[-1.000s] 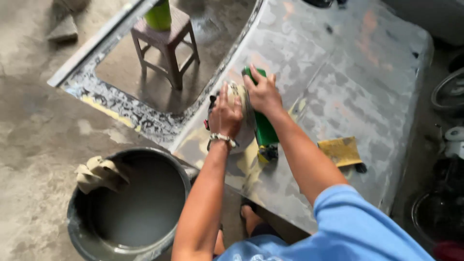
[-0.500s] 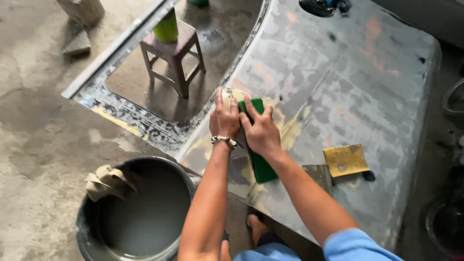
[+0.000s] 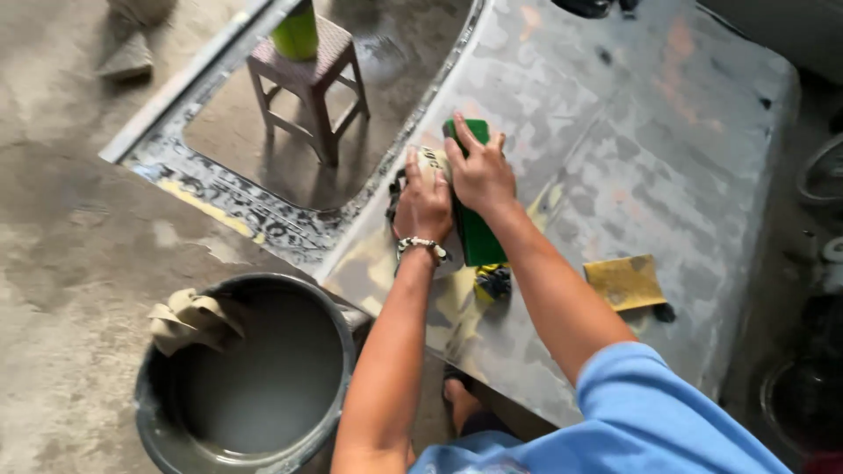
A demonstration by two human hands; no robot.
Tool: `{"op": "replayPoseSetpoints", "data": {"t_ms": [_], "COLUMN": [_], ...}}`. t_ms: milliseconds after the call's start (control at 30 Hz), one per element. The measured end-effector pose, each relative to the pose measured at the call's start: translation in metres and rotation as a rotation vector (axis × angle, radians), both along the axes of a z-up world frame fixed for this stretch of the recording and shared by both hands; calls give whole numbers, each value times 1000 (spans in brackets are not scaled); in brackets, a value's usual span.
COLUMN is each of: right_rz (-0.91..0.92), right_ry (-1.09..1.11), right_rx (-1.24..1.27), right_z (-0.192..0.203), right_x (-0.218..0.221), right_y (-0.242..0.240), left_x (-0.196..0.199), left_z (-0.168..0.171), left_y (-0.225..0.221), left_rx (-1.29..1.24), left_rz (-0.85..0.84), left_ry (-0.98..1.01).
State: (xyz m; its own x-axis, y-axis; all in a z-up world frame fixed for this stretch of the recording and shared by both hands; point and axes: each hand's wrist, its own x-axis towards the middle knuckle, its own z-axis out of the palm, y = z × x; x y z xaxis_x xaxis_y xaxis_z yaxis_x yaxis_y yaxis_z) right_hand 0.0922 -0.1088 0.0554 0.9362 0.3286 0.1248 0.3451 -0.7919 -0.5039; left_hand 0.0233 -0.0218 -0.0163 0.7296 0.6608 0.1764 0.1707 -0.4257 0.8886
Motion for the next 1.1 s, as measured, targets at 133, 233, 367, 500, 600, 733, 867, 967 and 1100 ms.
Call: {"op": "replayPoseSetpoints", "data": {"t_ms": [133, 233, 367, 500, 600, 733, 867, 967, 1100], "right_rz": [57, 1, -1, 95, -89, -75, -32, -61, 99], "right_ry": [-14, 118, -5, -156, 55, -9, 19, 12, -3], "right_rx": [49, -24, 61, 73, -49, 161, 185, 161, 95], "right_z": [-5, 11, -23, -54, -9, -33, -31, -18, -31], "right_x": [-50, -33, -25, -61, -12, -35, -42, -31, -64], "right_y": [-22, -16, -20, -37, -19, -27, -23, -17, -21], "left_x": [8, -5, -4, 10, 5, 21, 11, 10, 27], "left_z": [11, 14, 19, -5, -1, 13, 0, 1, -14], "left_y": [3, -7, 7, 24, -3, 24, 11, 4, 27], "left_rx": [-29, -130, 9, -82, -154, -78, -58, -56, -77], "left_rz": [-35, -7, -53, 69, 118, 85, 162, 153, 170], "left_ry": [181, 164, 58, 70, 37, 125, 89, 98, 89]}}
